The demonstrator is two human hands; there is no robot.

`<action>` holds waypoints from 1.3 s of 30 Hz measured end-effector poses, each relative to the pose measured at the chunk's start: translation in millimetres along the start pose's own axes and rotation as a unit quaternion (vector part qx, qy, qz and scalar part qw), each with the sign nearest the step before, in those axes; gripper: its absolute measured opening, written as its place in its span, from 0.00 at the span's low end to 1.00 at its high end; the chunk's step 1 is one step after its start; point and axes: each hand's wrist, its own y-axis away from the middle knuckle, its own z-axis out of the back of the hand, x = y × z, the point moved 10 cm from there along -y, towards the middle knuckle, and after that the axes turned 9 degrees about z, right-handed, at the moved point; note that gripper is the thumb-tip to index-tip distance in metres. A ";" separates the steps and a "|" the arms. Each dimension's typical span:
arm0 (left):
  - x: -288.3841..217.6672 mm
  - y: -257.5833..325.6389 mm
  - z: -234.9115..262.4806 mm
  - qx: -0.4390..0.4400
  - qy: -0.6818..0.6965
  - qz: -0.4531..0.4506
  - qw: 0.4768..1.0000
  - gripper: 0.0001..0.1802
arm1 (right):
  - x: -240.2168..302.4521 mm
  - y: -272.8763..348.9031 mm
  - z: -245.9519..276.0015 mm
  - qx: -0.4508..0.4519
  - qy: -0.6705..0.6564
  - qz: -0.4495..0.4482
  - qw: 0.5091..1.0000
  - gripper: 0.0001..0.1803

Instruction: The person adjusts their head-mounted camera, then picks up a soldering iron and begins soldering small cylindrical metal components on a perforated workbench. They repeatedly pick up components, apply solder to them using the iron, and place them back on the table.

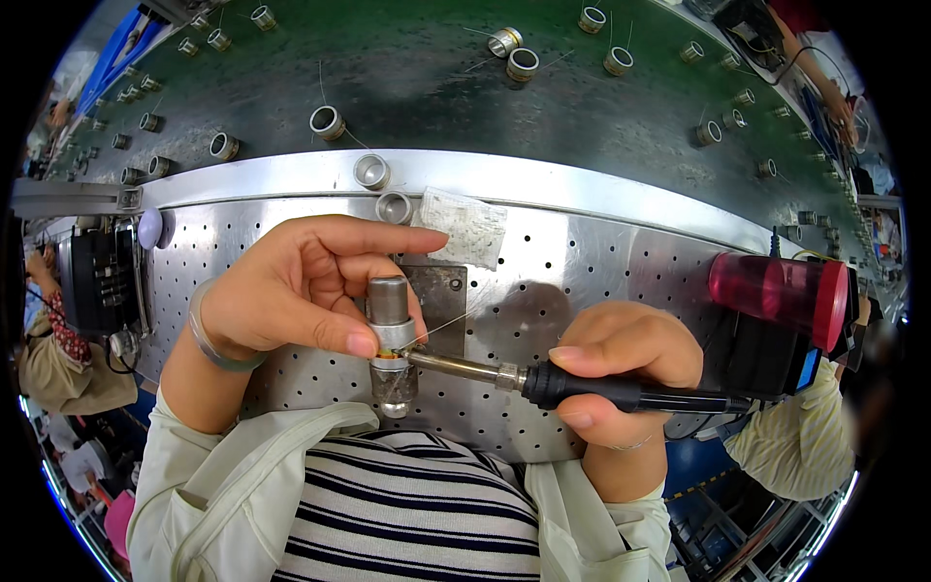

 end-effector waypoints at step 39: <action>-1.9 -1.8 -8.5 -0.040 0.035 -0.012 0.999 0.42 | 6.7 -1.7 3.8 0.044 0.040 0.027 0.998 0.17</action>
